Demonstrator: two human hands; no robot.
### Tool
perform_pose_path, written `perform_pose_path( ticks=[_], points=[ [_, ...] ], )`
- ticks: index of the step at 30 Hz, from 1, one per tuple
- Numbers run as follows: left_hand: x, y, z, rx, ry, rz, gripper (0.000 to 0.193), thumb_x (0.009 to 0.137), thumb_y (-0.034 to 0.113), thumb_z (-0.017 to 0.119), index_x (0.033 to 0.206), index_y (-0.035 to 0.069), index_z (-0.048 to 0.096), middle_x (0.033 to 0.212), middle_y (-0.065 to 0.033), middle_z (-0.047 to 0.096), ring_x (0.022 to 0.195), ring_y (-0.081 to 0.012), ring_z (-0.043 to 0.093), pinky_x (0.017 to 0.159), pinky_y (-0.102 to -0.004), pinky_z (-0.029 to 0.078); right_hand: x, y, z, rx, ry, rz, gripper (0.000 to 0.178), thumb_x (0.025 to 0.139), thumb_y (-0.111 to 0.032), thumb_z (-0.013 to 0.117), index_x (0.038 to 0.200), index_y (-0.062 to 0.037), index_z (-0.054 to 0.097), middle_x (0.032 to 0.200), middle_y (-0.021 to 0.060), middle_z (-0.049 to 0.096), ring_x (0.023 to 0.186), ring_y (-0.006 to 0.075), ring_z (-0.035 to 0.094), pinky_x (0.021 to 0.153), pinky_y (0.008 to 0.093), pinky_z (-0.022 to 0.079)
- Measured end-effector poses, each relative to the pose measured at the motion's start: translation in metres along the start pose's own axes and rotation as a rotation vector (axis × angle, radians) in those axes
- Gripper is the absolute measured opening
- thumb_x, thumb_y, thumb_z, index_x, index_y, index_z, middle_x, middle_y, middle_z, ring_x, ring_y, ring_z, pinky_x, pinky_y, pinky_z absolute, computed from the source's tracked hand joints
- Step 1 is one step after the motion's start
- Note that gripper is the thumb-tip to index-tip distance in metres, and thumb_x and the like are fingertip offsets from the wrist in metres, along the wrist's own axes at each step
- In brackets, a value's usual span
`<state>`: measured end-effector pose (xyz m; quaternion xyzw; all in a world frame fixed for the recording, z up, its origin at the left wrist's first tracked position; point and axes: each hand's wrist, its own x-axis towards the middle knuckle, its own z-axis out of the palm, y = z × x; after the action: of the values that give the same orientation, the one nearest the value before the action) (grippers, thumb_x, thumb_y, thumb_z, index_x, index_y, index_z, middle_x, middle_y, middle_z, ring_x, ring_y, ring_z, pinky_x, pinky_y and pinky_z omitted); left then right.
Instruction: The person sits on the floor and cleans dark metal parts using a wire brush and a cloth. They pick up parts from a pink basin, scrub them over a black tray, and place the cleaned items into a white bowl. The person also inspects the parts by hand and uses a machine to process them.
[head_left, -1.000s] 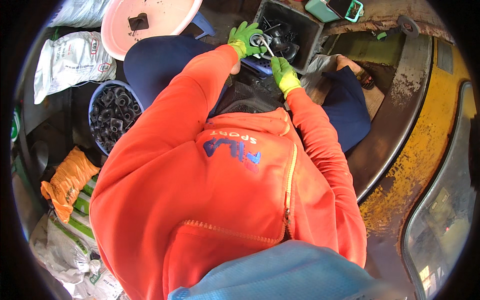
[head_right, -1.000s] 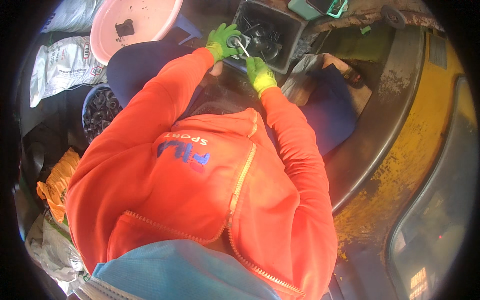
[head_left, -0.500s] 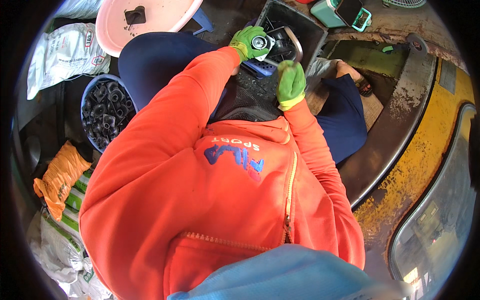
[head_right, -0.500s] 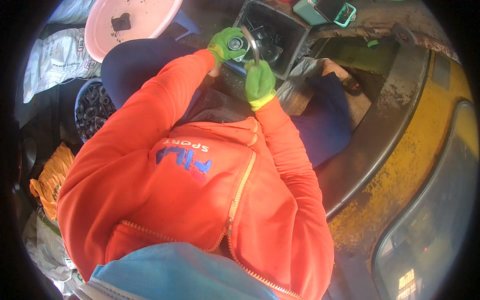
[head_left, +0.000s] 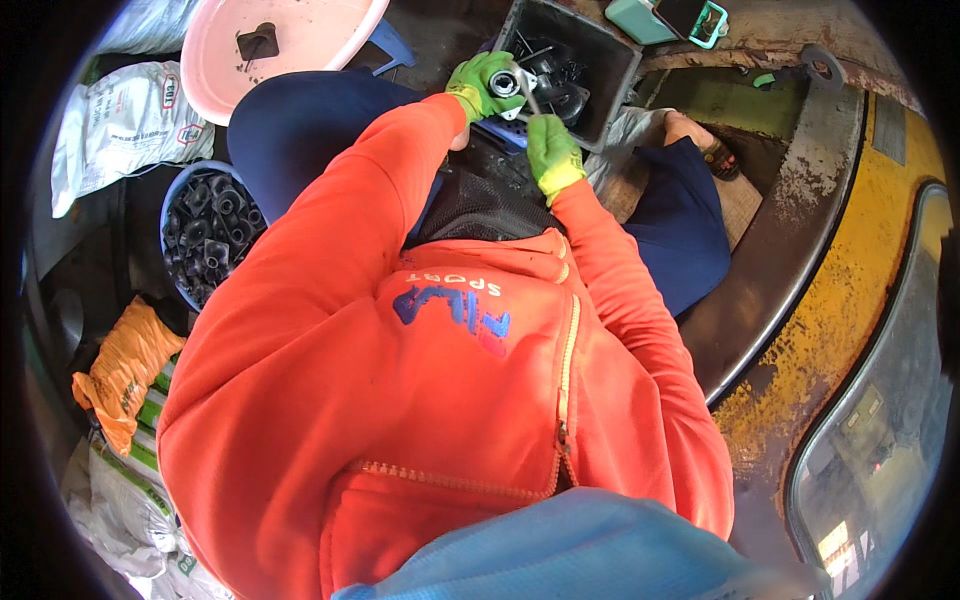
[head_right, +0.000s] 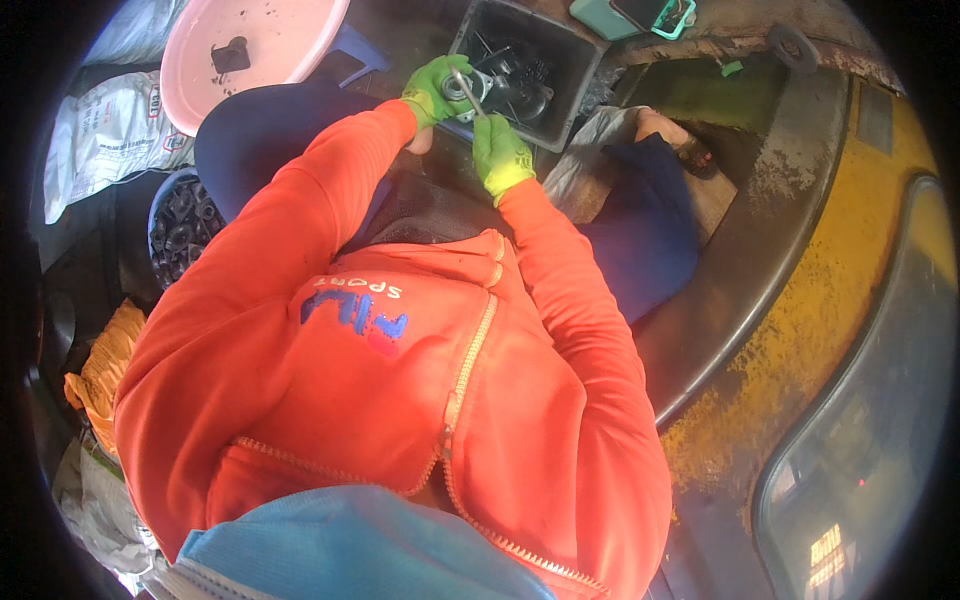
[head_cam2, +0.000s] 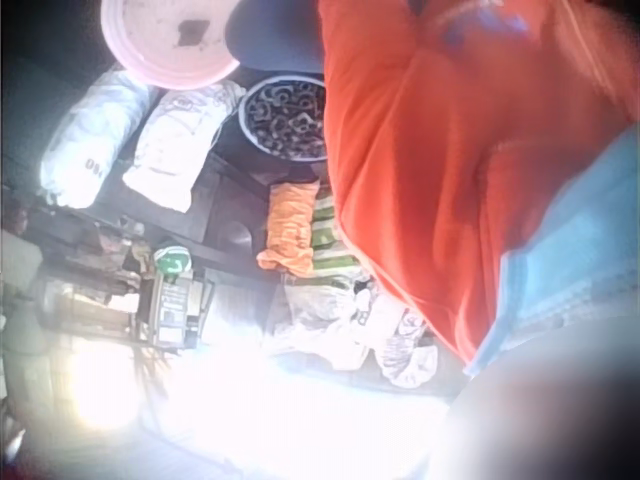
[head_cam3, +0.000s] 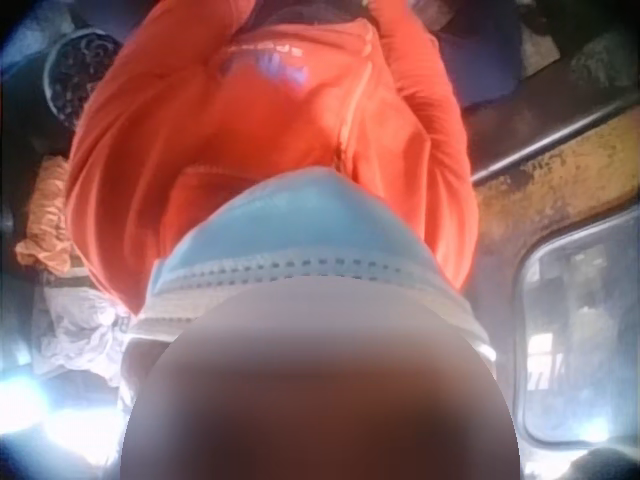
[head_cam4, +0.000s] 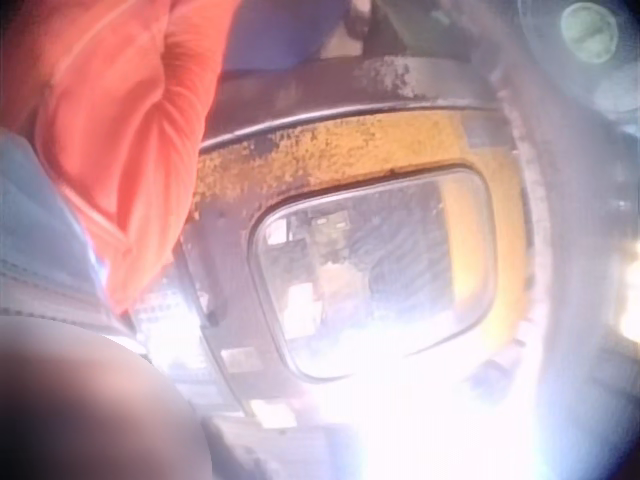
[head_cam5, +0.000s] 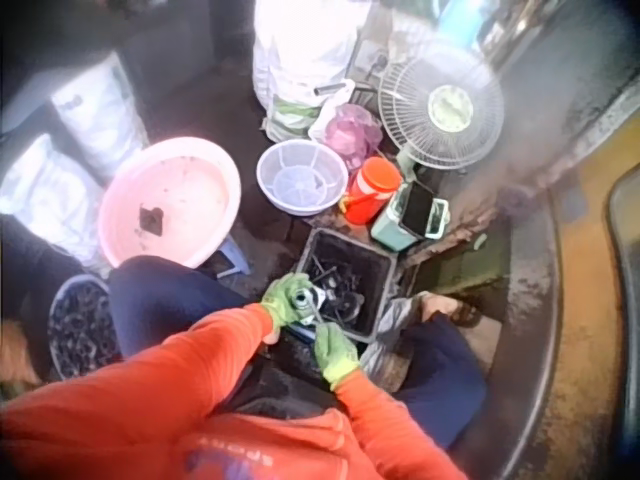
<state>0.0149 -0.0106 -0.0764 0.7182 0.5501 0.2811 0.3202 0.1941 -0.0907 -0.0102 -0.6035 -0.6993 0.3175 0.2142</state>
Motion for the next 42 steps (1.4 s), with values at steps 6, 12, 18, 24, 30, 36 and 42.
perform_pose_path(
  ticks=[6,12,18,24,30,36,42],
  points=[
    [0.000,0.000,-0.001,-0.018,0.095,0.091,0.063,0.056,0.029,0.083,0.113,0.012,0.061,0.124,-0.0123,0.057,0.113,-0.0316,0.054,0.096,-0.0386,0.045,-0.001,0.006,-0.001,-0.133,-0.126,0.173,0.035,0.096,-0.036,0.041,0.099,-0.0042,0.054,0.091,0.0250,0.061,0.087,0.0441,0.058,0.074,0.0496,0.044],
    [-0.001,-0.007,0.006,0.193,0.073,0.139,0.062,0.060,0.038,0.080,0.113,0.013,0.061,0.124,-0.0125,0.056,0.115,-0.0335,0.052,0.097,-0.0415,0.043,-0.012,-0.007,-0.013,0.139,-0.033,0.103,0.032,0.094,-0.032,0.045,0.100,-0.0032,0.058,0.096,0.0253,0.063,0.094,0.0418,0.058,0.078,0.0454,0.046],
    [-0.002,-0.016,0.010,0.100,0.076,0.146,0.062,0.059,0.036,0.081,0.113,0.014,0.060,0.123,-0.0095,0.057,0.115,-0.0329,0.052,0.096,-0.0422,0.043,-0.010,-0.019,-0.017,0.246,0.040,0.057,0.048,0.096,-0.043,0.036,0.104,-0.0015,0.059,0.101,0.0255,0.063,0.098,0.0425,0.058,0.084,0.0469,0.044],
    [0.000,-0.015,0.011,0.139,0.049,0.149,0.062,0.058,0.036,0.081,0.113,0.015,0.060,0.125,-0.0088,0.056,0.115,-0.0326,0.052,0.094,-0.0431,0.044,-0.006,-0.009,-0.014,-0.015,-0.213,0.269,0.040,0.096,-0.036,0.039,0.104,-0.0034,0.061,0.098,0.0213,0.064,0.093,0.0371,0.061,0.082,0.0407,0.046],
    [0.000,-0.012,0.011,0.133,0.090,0.218,0.071,0.059,0.039,0.081,0.120,0.015,0.055,0.116,-0.0128,0.058,0.106,-0.0355,0.056,0.092,-0.0418,0.045,-0.005,0.013,-0.002,-0.038,-0.345,0.428,0.037,0.096,-0.035,0.042,0.105,-0.0053,0.062,0.098,0.0193,0.065,0.093,0.0319,0.063,0.085,0.0368,0.046],
    [-0.002,-0.013,0.009,0.155,0.003,0.111,0.068,0.058,0.041,0.081,0.116,0.014,0.058,0.127,-0.0102,0.055,0.110,-0.0339,0.054,0.094,-0.0426,0.044,-0.013,0.011,-0.002,0.342,-0.084,0.161,0.043,0.094,-0.042,0.041,0.099,-0.0042,0.061,0.090,0.0164,0.065,0.088,0.0317,0.061,0.081,0.0374,0.045],
    [-0.002,-0.014,0.009,0.126,0.038,0.167,0.066,0.059,0.042,0.081,0.115,0.014,0.059,0.130,-0.0091,0.054,0.115,-0.0328,0.051,0.096,-0.0429,0.042,-0.010,0.023,0.005,0.349,-0.164,0.322,0.042,0.094,-0.041,0.041,0.101,-0.0056,0.062,0.092,0.0146,0.065,0.090,0.0297,0.061,0.082,0.0375,0.044]
  ],
)
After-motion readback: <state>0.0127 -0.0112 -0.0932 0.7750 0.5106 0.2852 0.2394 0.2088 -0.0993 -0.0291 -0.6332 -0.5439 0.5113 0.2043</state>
